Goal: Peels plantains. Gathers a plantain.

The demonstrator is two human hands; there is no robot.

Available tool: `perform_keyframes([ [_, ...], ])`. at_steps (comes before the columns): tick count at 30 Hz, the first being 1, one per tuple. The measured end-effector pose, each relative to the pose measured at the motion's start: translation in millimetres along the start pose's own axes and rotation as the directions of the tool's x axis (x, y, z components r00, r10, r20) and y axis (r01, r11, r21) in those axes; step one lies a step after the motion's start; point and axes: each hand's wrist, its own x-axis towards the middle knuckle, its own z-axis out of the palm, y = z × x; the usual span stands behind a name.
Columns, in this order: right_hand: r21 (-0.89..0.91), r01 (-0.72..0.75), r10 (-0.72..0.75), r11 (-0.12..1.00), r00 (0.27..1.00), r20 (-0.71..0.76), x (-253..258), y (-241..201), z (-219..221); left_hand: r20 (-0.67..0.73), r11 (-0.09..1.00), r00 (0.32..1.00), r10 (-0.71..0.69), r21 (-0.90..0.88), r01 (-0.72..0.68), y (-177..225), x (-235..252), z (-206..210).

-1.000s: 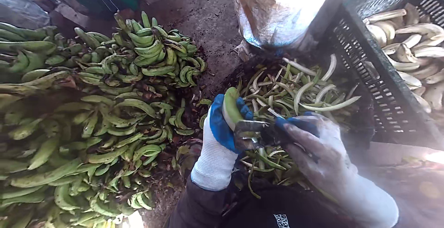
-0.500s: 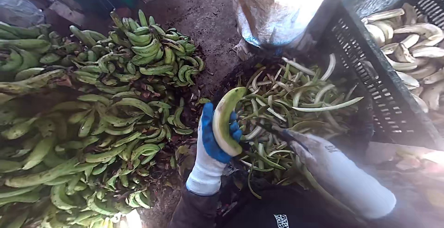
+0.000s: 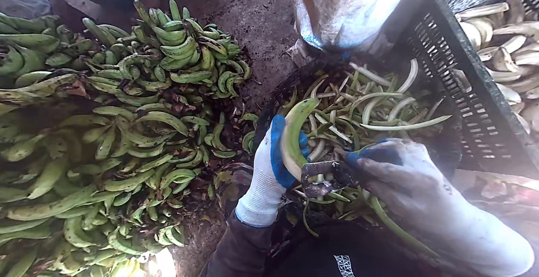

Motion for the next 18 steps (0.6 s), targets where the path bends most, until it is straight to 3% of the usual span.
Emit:
perform_keyframes([
  [1,-0.020,-0.014,0.013,1.000,1.000,-0.013,1,-2,5,-0.004,0.971,0.997,0.079,0.228,-0.076,2,-6,5],
  [2,-0.045,-0.032,0.030,0.998,0.999,-0.044,5,-3,10,0.031,0.873,0.988,0.154,0.464,-0.151,4,-12,10],
  [3,-0.081,-0.050,0.042,0.995,0.995,-0.095,11,0,13,0.082,0.793,0.978,0.189,0.575,-0.202,4,-18,14],
  [5,-0.169,-0.156,0.131,0.973,0.980,-0.149,22,15,10,0.097,0.888,0.989,0.114,0.436,-0.145,-3,-24,23],
  [7,-0.287,-0.320,0.311,0.903,0.947,-0.077,17,34,-3,0.104,0.983,0.995,0.001,0.184,-0.020,-2,-27,15],
  [9,-0.356,-0.406,0.442,0.842,0.897,0.021,3,45,-18,0.051,0.998,0.997,-0.057,-0.034,0.059,6,-26,1],
  [11,-0.253,-0.312,0.326,0.916,0.945,0.015,-7,36,-18,-0.067,0.988,0.994,-0.090,-0.133,0.081,12,-25,-9],
  [13,-0.021,-0.138,0.139,0.990,0.989,0.047,-7,19,-18,-0.133,0.996,0.991,-0.024,-0.083,0.013,7,-23,-11],
  [15,0.132,-0.080,0.065,0.988,0.991,0.119,-5,3,-12,-0.136,0.991,0.986,0.093,0.113,-0.077,-1,-23,-5],
  [17,0.068,-0.085,0.081,0.994,0.995,0.062,0,-5,5,-0.099,0.903,0.971,0.218,0.397,-0.162,-15,-23,7],
  [18,0.008,-0.087,0.087,0.996,0.996,-0.018,5,-2,14,-0.063,0.880,0.970,0.237,0.436,-0.187,-24,-25,11],
])
